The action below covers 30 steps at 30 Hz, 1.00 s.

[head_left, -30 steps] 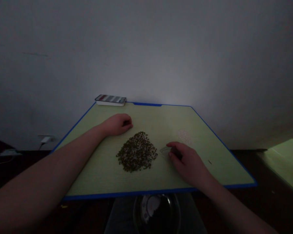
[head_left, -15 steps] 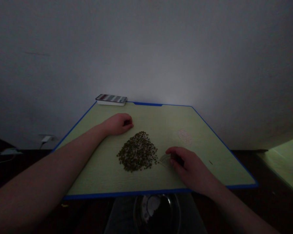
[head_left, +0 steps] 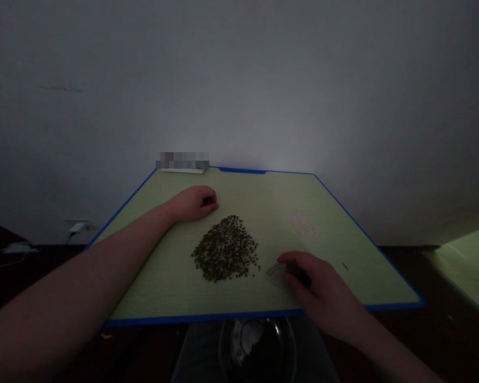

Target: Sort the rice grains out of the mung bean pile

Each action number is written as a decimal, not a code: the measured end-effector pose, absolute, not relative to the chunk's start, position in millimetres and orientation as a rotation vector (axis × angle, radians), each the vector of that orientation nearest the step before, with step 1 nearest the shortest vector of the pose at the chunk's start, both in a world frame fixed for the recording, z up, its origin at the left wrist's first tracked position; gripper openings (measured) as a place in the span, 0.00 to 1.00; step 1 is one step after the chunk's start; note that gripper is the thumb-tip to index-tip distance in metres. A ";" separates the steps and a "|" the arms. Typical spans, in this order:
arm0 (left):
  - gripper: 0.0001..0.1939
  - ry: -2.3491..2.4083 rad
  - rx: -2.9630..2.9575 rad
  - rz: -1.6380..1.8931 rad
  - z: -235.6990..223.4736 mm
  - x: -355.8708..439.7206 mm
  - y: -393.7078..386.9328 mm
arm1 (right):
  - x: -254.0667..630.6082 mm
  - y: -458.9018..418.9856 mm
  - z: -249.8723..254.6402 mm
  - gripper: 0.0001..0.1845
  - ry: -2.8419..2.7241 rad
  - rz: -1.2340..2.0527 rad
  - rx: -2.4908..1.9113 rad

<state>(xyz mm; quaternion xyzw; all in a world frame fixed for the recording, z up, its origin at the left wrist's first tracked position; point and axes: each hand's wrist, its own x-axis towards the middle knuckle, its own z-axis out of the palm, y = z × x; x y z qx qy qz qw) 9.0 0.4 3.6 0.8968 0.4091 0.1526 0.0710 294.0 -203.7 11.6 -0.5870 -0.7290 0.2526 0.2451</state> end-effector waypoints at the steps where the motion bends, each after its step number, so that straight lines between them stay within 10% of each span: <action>1: 0.12 1.231 2.695 0.459 3.5 9.0 0.4 | 293.3 -204.2 12.0 0.13 -1.996 0.660 -1.618; 30: 0.13 1.226 2.702 0.459 3.0 8.5 1.4 | 299.8 -179.1 5.3 0.16 -1.963 0.294 -1.778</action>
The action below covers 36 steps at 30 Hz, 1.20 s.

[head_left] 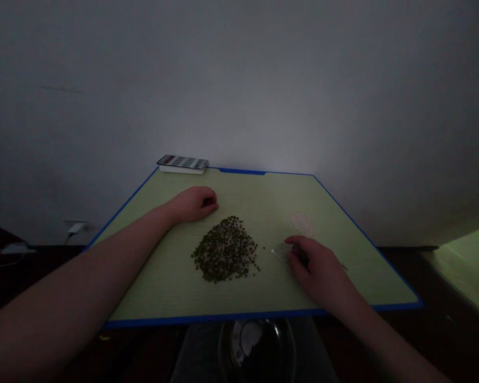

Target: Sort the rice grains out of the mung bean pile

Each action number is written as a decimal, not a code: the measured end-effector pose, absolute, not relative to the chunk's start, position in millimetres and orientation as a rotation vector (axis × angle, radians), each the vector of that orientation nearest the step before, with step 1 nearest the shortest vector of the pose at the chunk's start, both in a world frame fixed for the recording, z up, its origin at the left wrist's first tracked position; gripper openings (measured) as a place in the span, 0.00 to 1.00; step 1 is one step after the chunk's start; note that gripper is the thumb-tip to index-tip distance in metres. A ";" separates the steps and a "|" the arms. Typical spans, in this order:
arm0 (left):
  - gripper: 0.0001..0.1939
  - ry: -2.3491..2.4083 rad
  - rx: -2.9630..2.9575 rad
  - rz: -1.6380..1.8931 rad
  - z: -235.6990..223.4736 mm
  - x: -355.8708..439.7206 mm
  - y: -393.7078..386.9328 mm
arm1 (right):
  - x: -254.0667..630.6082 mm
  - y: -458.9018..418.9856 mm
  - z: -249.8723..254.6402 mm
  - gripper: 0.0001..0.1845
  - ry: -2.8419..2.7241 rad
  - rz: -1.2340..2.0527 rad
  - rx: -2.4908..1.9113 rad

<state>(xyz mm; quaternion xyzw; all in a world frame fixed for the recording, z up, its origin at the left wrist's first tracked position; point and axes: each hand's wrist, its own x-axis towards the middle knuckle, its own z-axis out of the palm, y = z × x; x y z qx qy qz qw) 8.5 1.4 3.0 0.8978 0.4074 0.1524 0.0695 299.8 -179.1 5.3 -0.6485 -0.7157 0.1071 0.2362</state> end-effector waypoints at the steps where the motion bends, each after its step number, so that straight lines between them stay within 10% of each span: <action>1: 0.13 1.226 2.705 0.463 2.7 8.4 1.4 | 301.5 -177.2 5.5 0.16 -1.962 0.287 -1.790; 36: 0.13 1.248 2.709 0.432 4.5 9.7 -0.5 | 280.8 -100.2 29.5 0.10 -2.185 0.541 -1.695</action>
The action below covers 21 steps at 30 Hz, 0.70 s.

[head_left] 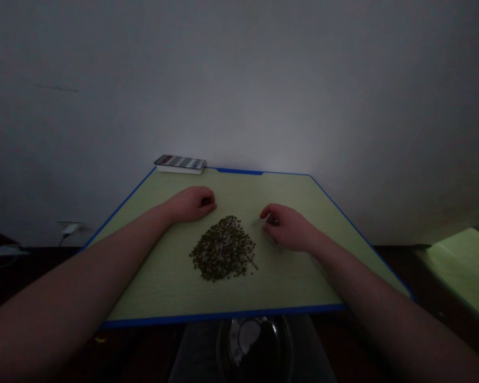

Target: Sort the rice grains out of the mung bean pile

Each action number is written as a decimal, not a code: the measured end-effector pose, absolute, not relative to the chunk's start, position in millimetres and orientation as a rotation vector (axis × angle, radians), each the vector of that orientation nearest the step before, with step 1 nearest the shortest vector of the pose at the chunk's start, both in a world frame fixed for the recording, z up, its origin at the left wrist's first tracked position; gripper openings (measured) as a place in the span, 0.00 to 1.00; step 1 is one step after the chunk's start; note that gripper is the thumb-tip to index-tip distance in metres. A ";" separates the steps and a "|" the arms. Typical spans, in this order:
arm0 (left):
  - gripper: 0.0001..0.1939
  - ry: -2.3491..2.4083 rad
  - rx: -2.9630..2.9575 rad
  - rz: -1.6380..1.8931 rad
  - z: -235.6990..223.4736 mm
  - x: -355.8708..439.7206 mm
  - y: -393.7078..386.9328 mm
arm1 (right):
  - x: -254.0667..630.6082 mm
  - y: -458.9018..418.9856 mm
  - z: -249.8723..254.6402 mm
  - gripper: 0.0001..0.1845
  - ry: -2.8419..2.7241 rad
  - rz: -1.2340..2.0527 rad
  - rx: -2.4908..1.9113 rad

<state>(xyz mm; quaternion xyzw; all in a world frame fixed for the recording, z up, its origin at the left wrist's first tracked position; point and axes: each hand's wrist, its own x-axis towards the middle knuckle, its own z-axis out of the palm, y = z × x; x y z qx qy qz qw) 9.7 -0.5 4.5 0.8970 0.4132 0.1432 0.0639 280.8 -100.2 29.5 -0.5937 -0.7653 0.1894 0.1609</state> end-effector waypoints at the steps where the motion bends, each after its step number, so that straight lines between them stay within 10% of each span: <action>1: 0.13 1.249 2.709 0.432 4.2 9.6 -0.2 | 283.3 -107.0 30.1 0.09 -2.160 0.567 -1.692; 21: 0.13 1.221 2.708 0.444 2.5 8.7 1.8 | 280.6 -151.6 22.9 0.08 -2.108 0.438 -1.738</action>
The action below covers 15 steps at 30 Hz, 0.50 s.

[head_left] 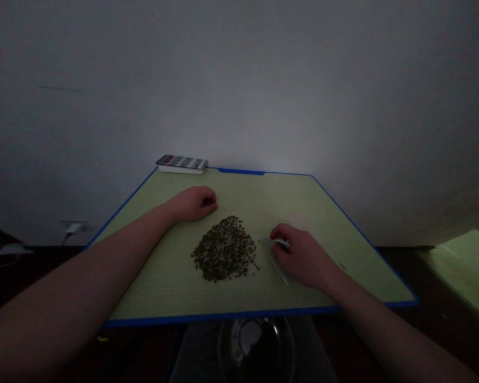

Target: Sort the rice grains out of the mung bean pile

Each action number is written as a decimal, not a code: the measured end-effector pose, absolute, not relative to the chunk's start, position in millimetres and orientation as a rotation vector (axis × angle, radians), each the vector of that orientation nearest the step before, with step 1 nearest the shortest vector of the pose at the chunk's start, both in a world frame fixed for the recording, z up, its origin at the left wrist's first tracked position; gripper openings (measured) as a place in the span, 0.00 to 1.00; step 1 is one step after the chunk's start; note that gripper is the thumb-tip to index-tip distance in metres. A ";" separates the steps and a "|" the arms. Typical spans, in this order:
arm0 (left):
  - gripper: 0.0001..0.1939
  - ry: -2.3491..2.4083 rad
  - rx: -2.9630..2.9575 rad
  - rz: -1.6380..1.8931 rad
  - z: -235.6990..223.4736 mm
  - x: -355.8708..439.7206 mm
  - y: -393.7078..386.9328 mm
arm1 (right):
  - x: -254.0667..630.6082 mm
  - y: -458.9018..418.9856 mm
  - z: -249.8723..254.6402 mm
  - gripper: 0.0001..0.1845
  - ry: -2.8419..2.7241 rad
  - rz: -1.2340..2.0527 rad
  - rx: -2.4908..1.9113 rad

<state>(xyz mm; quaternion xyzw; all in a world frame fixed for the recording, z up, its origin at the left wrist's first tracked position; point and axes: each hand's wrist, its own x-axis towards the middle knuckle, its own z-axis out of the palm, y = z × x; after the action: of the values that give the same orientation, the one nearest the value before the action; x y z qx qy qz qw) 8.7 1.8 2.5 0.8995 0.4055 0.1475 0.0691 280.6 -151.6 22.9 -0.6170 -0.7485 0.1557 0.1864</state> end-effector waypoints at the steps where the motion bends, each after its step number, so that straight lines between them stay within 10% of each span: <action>1: 0.13 1.222 2.712 0.446 2.4 8.6 2.1 | 282.0 -150.6 22.8 0.09 -2.108 0.436 -1.743; 15: 0.13 1.226 2.727 0.448 3.3 9.4 1.4 | 282.8 -140.9 22.8 0.09 -2.132 0.432 -1.725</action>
<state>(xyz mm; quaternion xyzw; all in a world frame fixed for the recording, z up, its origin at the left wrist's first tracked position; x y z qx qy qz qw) 9.4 1.4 3.3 0.9004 0.4049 0.1478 0.0589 282.8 -140.9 22.8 -0.6110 -0.7551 0.1531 0.1818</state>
